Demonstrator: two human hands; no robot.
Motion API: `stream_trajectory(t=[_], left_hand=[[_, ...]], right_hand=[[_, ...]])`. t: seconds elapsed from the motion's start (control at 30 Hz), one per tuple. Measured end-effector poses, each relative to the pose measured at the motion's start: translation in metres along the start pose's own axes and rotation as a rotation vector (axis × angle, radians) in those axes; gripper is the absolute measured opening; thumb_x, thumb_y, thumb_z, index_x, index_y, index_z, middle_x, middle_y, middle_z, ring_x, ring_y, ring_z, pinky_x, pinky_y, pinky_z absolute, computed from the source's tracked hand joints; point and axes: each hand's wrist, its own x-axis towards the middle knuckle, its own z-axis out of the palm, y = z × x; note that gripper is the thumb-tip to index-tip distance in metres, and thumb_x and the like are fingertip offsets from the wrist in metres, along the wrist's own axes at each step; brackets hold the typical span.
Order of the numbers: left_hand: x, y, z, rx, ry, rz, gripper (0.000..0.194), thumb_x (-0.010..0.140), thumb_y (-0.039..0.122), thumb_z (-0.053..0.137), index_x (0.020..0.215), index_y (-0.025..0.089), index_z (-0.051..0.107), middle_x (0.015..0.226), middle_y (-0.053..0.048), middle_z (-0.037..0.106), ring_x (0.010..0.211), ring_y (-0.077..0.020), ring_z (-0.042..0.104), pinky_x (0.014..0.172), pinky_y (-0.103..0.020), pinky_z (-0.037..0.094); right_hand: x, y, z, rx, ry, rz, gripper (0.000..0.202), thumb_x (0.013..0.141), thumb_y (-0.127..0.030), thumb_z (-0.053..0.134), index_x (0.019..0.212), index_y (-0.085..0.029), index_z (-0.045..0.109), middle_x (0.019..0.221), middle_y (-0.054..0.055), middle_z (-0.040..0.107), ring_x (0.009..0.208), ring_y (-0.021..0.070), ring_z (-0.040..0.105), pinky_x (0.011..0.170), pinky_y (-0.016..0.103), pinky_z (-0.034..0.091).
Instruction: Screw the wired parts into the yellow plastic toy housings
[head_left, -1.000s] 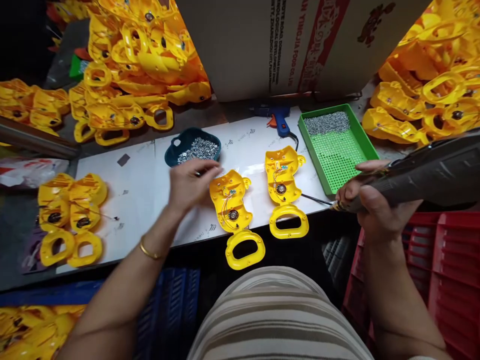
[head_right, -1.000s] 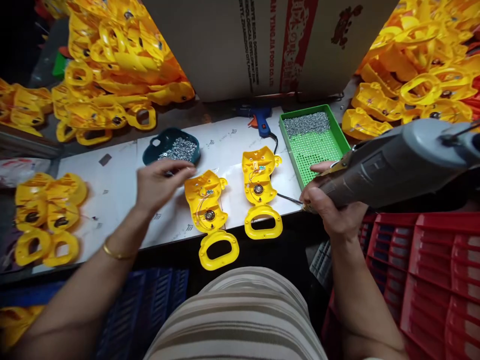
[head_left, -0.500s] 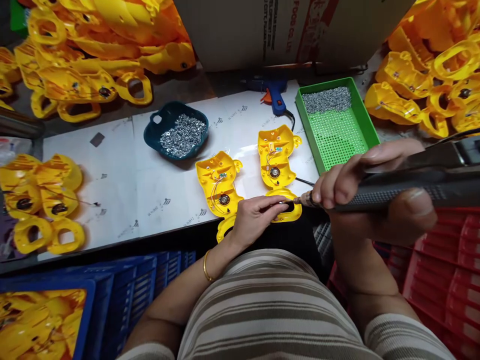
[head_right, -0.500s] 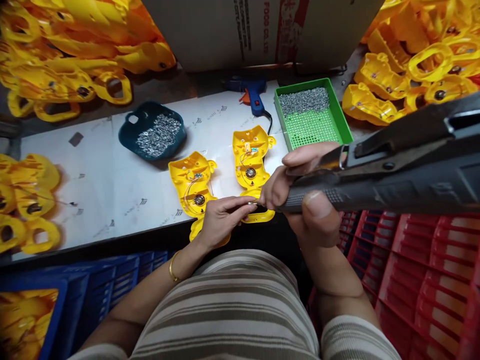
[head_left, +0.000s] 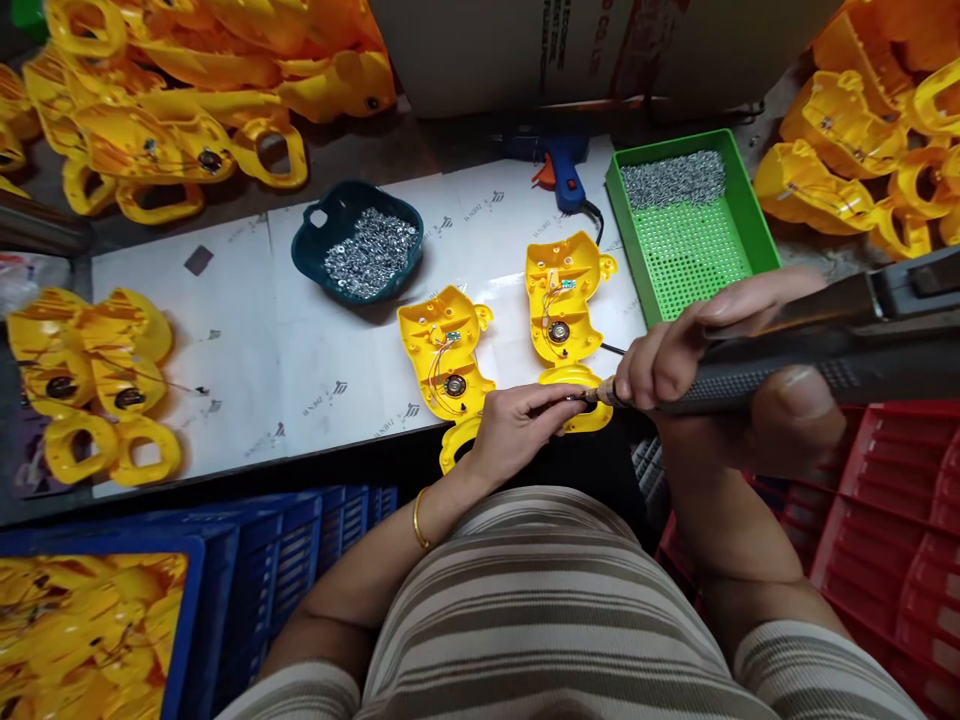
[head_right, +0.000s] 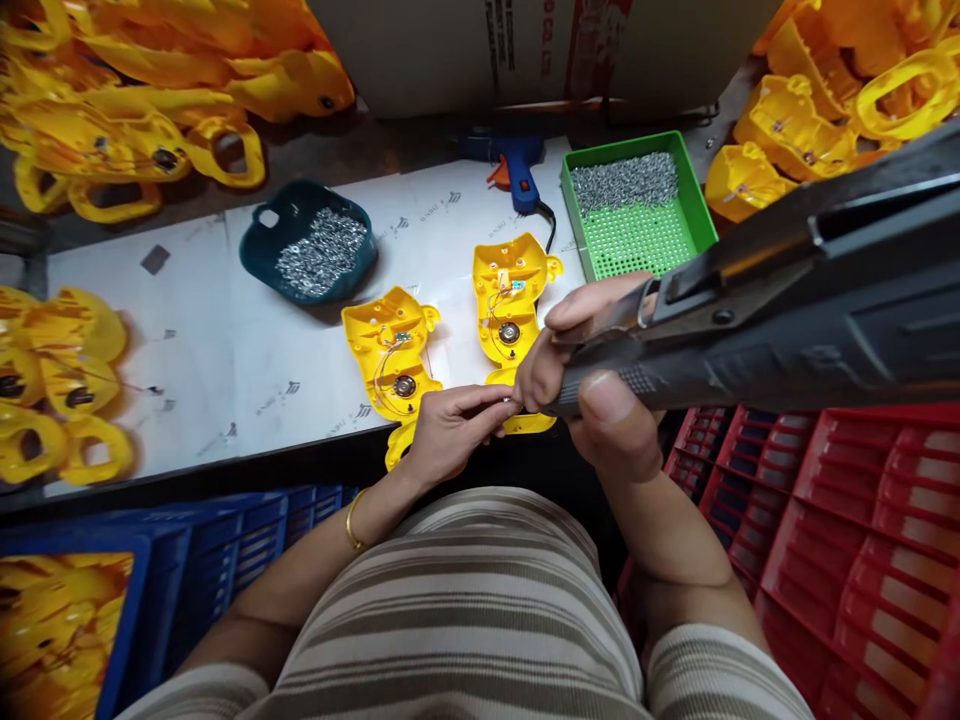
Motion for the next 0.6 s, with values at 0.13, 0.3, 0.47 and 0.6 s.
stream_trajectory(t=[0.13, 0.3, 0.47, 0.6], left_hand=[[0.0, -0.001, 0.0, 0.029, 0.003, -0.005, 0.026, 0.081, 0.034, 0.072, 0.105, 0.022, 0.076, 0.074, -0.002, 0.075, 0.051, -0.0104, 0.061, 0.052, -0.022, 0.052], [0.003, 0.004, -0.004, 0.184, -0.042, 0.072, 0.028, 0.081, 0.029, 0.074, 0.108, 0.023, 0.075, 0.078, -0.002, 0.076, 0.054, -0.0102, 0.062, 0.059, -0.022, 0.052], [0.004, 0.008, -0.006, 0.244, -0.084, 0.122, 0.018, 0.089, 0.029, 0.063, 0.101, 0.025, 0.077, 0.085, -0.004, 0.077, 0.07, -0.0164, 0.071, 0.062, -0.024, 0.054], [0.003, 0.011, -0.004, 0.257, -0.1, 0.146, 0.019, 0.091, 0.027, 0.061, 0.101, 0.023, 0.077, 0.085, -0.004, 0.077, 0.069, -0.0158, 0.071, 0.06, -0.022, 0.052]], right_hand=[[0.001, 0.001, 0.002, 0.03, 0.008, -0.012, 0.024, 0.078, -0.054, 0.06, 0.089, -0.034, 0.054, 0.044, -0.009, 0.044, 0.03, 0.0137, 0.037, 0.035, 0.031, 0.036], [0.003, 0.002, -0.002, -0.033, 0.023, 0.017, 0.033, 0.075, -0.062, 0.061, 0.091, -0.035, 0.051, 0.043, -0.009, 0.043, 0.03, 0.0142, 0.038, 0.036, 0.032, 0.038], [0.002, -0.002, -0.002, -0.041, 0.019, 0.057, 0.035, 0.073, -0.063, 0.061, 0.086, -0.033, 0.05, 0.043, -0.01, 0.043, 0.03, 0.0129, 0.04, 0.036, 0.03, 0.04], [0.003, -0.004, 0.0, 0.0, -0.022, 0.057, 0.031, 0.077, -0.059, 0.061, 0.084, -0.031, 0.051, 0.044, -0.01, 0.044, 0.032, 0.0121, 0.042, 0.038, 0.029, 0.041]])
